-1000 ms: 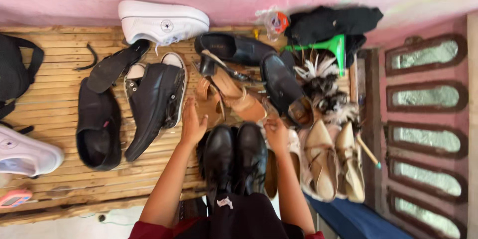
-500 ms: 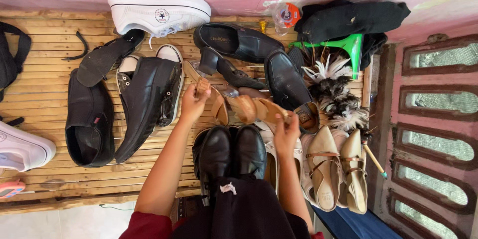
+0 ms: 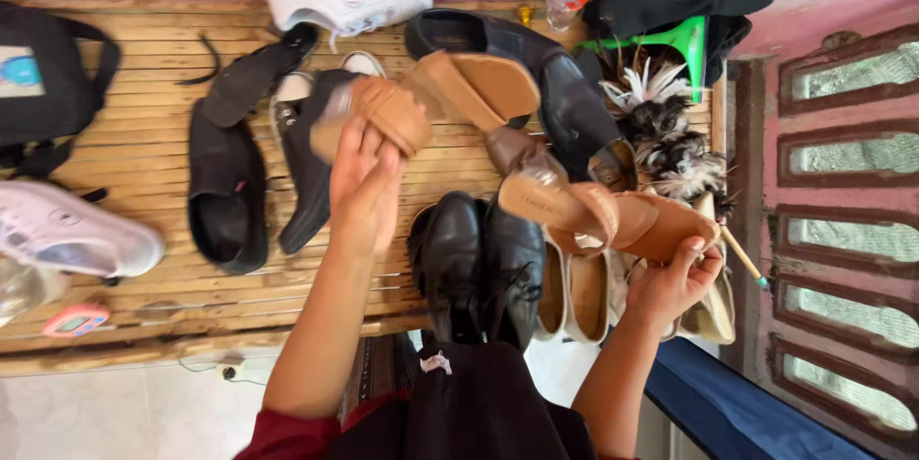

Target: The person moves a large quantity of shoes from a wooden bench, then holds a feather duster by hand and dusts the interior shelves of an empty blue fabric shoe rack layer by layer.

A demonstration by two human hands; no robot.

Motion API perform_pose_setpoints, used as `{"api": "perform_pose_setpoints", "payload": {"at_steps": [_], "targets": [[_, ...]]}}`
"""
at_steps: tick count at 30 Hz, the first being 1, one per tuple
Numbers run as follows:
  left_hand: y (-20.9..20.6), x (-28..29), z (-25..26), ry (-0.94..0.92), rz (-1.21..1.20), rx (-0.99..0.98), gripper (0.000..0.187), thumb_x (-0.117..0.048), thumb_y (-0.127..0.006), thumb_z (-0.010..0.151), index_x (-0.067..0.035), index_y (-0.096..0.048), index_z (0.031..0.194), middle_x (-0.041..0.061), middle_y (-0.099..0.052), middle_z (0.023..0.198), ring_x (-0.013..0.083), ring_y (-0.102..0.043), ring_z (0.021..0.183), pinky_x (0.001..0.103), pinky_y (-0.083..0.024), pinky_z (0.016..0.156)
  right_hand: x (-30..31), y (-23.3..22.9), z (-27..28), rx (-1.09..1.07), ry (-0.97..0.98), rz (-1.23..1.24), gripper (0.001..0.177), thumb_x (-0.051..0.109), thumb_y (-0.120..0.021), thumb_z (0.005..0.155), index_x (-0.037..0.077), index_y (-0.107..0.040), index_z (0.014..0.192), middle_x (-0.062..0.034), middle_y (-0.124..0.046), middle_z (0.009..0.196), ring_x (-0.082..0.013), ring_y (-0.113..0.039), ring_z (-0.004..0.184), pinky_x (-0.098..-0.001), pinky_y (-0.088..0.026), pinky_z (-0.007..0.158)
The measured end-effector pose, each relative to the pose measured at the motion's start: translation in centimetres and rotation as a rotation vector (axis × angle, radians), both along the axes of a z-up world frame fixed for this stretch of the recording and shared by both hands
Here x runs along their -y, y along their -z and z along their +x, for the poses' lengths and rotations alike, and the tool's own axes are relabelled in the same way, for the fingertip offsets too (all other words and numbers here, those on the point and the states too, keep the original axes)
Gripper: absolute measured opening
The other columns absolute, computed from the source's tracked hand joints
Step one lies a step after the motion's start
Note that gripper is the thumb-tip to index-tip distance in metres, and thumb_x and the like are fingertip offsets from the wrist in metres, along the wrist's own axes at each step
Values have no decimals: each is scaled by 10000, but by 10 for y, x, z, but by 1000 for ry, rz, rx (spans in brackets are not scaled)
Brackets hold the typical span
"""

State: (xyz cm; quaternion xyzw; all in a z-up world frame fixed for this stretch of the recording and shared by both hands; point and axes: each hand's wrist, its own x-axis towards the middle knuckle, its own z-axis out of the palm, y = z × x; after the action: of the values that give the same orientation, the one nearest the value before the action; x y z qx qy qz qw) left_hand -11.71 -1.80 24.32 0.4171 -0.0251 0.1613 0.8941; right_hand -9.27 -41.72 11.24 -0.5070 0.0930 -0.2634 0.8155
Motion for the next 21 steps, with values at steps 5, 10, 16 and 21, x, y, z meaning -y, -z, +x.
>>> {"api": "perform_pose_setpoints", "payload": {"at_steps": [5,10,16,21], "targets": [[-14,-11,-119,-11,-193,-32,881,-117,-700,952,-22,-156,1639,139,-202,1721,333,-260,1592,480,-266,1264,-44,-1,-53,-52,-15,-164,284,256,-722,1086,84,-551,1234,-83,-654,1185,-166,-633,1070,-339,-559,937],[10,-9,-227,-190,-211,-116,858,-28,-630,918,-71,-162,1636,93,-206,1709,309,-275,1574,490,-284,1237,-127,-4,-67,-133,-244,-617,319,198,-689,1069,5,-642,1318,-80,-679,1254,-173,-626,1145,-316,-512,1006],[103,-10,-295,-401,-364,-223,706,56,-578,937,-50,-300,1577,92,-382,1538,270,-400,1360,522,-344,1227,-277,8,-62,-85,-763,-953,318,231,-721,969,16,-718,1204,-176,-759,1109,-210,-728,1024,-336,-558,886],[152,-14,-300,-535,-430,-332,629,80,-577,883,-58,-292,1426,122,-454,1487,240,-512,1341,487,-391,1168,-351,61,-62,-138,-938,-1394,237,265,-712,943,86,-759,1092,-225,-725,984,-427,-689,972,-470,-545,832]]}}
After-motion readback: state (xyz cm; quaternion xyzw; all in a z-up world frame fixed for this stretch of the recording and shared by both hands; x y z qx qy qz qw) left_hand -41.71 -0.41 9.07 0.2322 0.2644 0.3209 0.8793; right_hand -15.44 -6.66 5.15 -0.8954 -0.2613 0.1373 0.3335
